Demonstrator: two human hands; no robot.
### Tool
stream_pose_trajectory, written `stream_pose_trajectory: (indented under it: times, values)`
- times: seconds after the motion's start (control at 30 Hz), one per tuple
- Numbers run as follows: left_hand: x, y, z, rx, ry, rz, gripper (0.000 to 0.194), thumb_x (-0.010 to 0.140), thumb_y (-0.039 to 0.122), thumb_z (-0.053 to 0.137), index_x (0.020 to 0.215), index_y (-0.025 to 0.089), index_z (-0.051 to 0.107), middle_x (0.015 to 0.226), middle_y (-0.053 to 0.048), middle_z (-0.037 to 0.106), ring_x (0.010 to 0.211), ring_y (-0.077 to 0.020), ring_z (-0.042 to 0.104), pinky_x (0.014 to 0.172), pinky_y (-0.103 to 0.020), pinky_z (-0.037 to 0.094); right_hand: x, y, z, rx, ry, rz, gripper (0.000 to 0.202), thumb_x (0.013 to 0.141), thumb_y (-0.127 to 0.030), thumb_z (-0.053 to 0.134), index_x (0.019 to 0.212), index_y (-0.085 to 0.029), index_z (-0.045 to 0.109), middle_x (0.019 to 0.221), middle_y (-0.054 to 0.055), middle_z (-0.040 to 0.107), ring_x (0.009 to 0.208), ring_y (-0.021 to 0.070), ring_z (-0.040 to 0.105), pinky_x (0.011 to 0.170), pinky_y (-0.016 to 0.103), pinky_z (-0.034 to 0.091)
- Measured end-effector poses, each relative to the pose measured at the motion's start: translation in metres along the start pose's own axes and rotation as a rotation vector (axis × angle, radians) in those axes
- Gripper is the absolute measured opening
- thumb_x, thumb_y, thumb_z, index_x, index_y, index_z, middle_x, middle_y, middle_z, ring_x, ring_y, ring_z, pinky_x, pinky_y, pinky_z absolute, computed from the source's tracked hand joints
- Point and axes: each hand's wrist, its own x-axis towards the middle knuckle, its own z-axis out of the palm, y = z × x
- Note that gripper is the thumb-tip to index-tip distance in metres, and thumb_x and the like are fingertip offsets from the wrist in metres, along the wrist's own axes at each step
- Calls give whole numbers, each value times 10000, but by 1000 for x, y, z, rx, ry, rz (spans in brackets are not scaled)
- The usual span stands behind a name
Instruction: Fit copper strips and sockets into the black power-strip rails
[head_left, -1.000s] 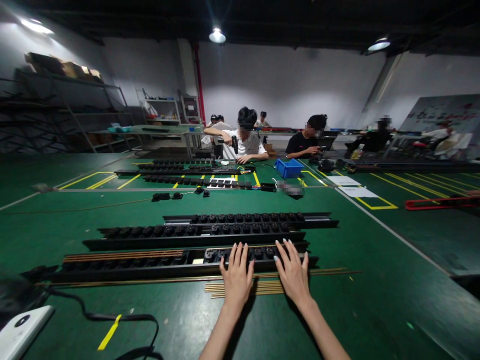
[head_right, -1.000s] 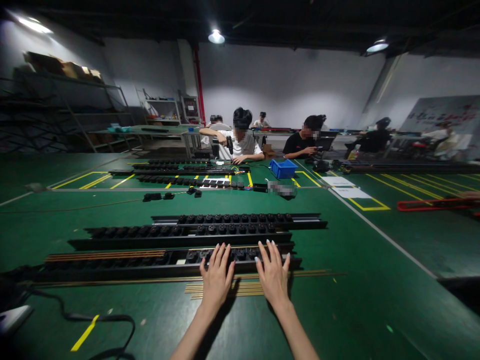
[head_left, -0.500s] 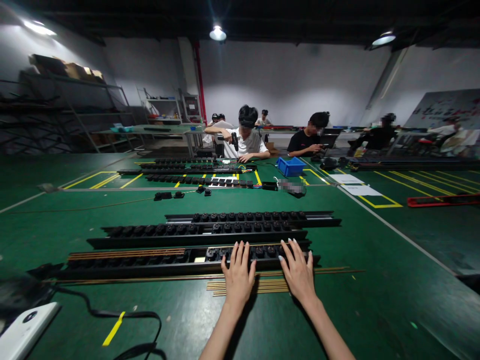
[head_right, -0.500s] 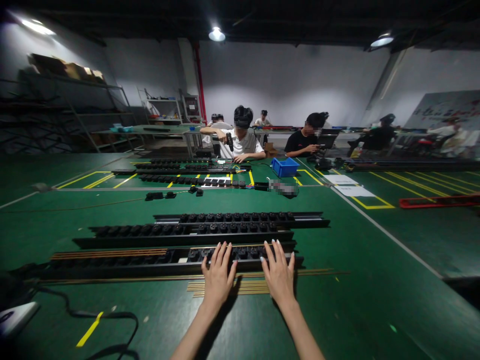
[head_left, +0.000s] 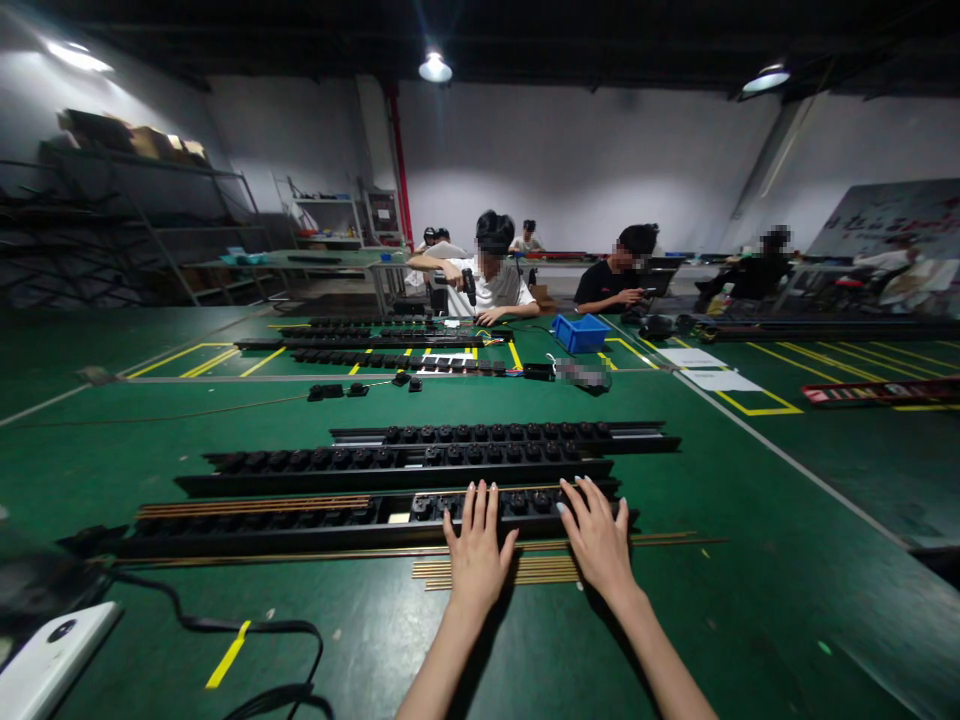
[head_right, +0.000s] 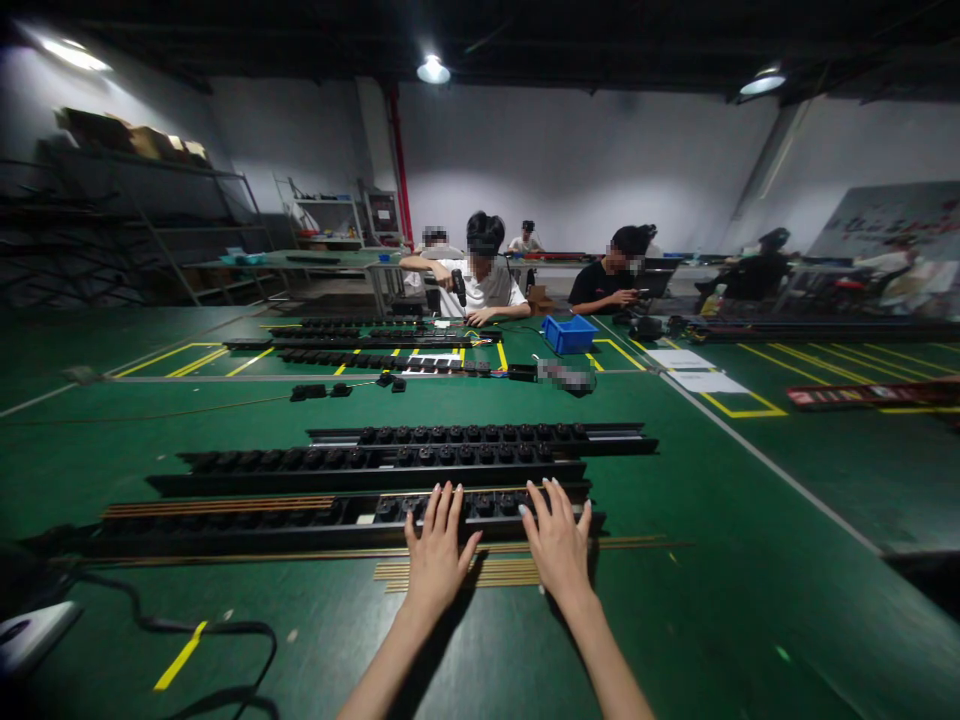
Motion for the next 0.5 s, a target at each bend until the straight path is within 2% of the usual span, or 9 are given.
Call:
stream_pose_trajectory:
  times: [0.1,0.23,0.33,0.5]
  values:
    - [0,1,0,11,-13,8,672,887,426,433,1467,235,151,1505,-89,305,1401,-270,192,1087,-582,199,2,-6,-4,1,21,-28,481,961,-429,244,1413,-291,337,1431,88,410,1334,241,329,1064,600,179]
    - [0,1,1,16,-24,9,686,886,429,426,1470,222,130,1516,-96,276,1408,-269,167,1093,-595,169,-4,-17,4,-10,15,-92,494,958,-432,263,1425,-283,315,1439,90,402,1347,244,305,1070,589,172]
    - [0,1,1,19,-19,9,706,874,432,448,1470,224,131,1513,-95,285,1409,-278,161,1094,-596,170,-6,-23,8,-21,19,-81,506,956,-444,266,1421,-256,332,1435,109,404,1355,257,289,1066,588,173]
    - [-1,1,3,17,-16,8,701,873,434,446,1469,227,142,1513,-96,285,1410,-278,159,1096,-596,163,-2,-30,2,-11,31,-54,502,957,-442,256,1422,-267,326,1446,98,389,1350,253,300,1065,590,166]
